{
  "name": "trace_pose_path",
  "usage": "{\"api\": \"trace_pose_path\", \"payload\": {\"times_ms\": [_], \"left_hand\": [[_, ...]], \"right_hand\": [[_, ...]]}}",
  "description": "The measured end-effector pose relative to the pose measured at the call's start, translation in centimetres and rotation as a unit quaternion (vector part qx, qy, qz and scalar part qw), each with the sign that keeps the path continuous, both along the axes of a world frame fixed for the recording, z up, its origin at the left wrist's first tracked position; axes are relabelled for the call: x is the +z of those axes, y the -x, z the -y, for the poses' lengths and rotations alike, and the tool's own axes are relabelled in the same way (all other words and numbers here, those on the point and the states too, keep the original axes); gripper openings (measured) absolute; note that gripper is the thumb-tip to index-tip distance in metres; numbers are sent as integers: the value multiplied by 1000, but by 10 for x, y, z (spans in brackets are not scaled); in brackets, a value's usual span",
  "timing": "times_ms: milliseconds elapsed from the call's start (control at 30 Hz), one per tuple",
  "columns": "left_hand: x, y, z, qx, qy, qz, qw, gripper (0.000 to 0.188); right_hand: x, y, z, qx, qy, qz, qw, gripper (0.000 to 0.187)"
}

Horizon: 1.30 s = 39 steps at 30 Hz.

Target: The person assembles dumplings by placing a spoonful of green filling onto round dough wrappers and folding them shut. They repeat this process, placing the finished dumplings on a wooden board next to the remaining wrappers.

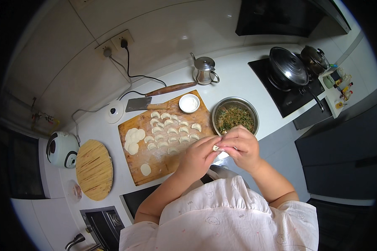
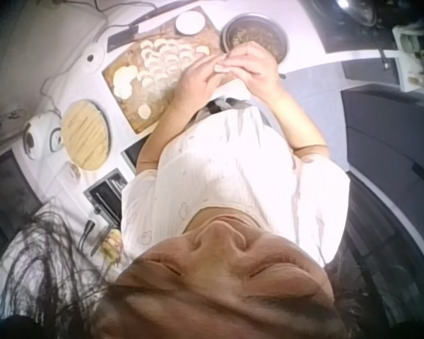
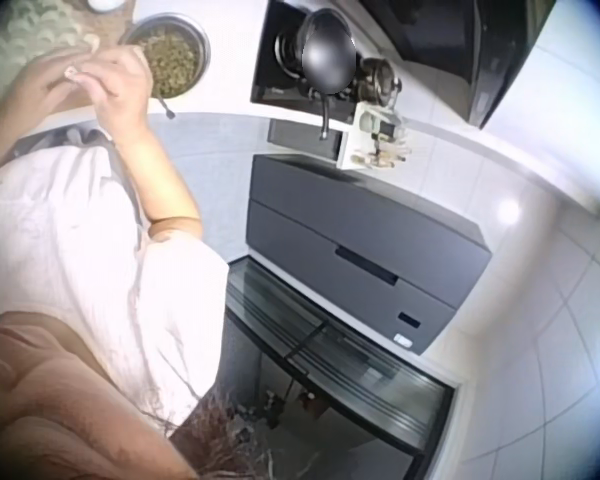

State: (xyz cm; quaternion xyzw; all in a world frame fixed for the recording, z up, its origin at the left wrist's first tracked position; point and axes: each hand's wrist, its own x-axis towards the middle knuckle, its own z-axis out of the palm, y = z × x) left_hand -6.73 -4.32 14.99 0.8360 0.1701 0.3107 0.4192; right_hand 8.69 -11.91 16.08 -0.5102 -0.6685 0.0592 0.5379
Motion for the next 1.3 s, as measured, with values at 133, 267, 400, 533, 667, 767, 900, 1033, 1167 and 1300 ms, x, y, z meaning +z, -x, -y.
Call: {"api": "trace_pose_path", "payload": {"times_ms": [133, 267, 400, 533, 667, 767, 900, 1033, 1167, 1300], "left_hand": [[-18, 0, 4, -55, 235, 51, 969, 37], [-22, 0, 2, -77, 280, 84, 953, 32], [-6, 6, -10, -90, 185, 3, 979, 25], [2, 8, -10, -73, 101, -9, 992, 24], [-7, 10, -13, -109, 151, -36, 982, 26], [-13, 11, -9, -145, 327, -14, 934, 26], [-23, 9, -10, -167, 501, 20, 849, 27], [-20, 9, -13, -144, 521, 10, 841, 27], [-29, 11, -16, -153, 502, 10, 851, 25], [-42, 12, -21, -136, 488, -6, 862, 28]], "right_hand": [[-2, 1, -2, -42, -51, 58, 996, 17], [-2, -3, -4, -17, -30, 37, 999, 24], [7, -4, -2, 31, 34, 14, 999, 25], [3, -3, -3, 57, 58, 1, 997, 20], [1, -3, -4, 74, 65, 5, 995, 17], [-1, -3, -7, 65, 48, 43, 996, 16], [-6, -7, -11, 50, 42, 68, 996, 16], [-4, -10, -15, 49, 95, 8, 994, 17], [-2, -7, -22, 107, 140, 36, 984, 16], [1, -3, -29, 118, 128, 80, 982, 13]]}}
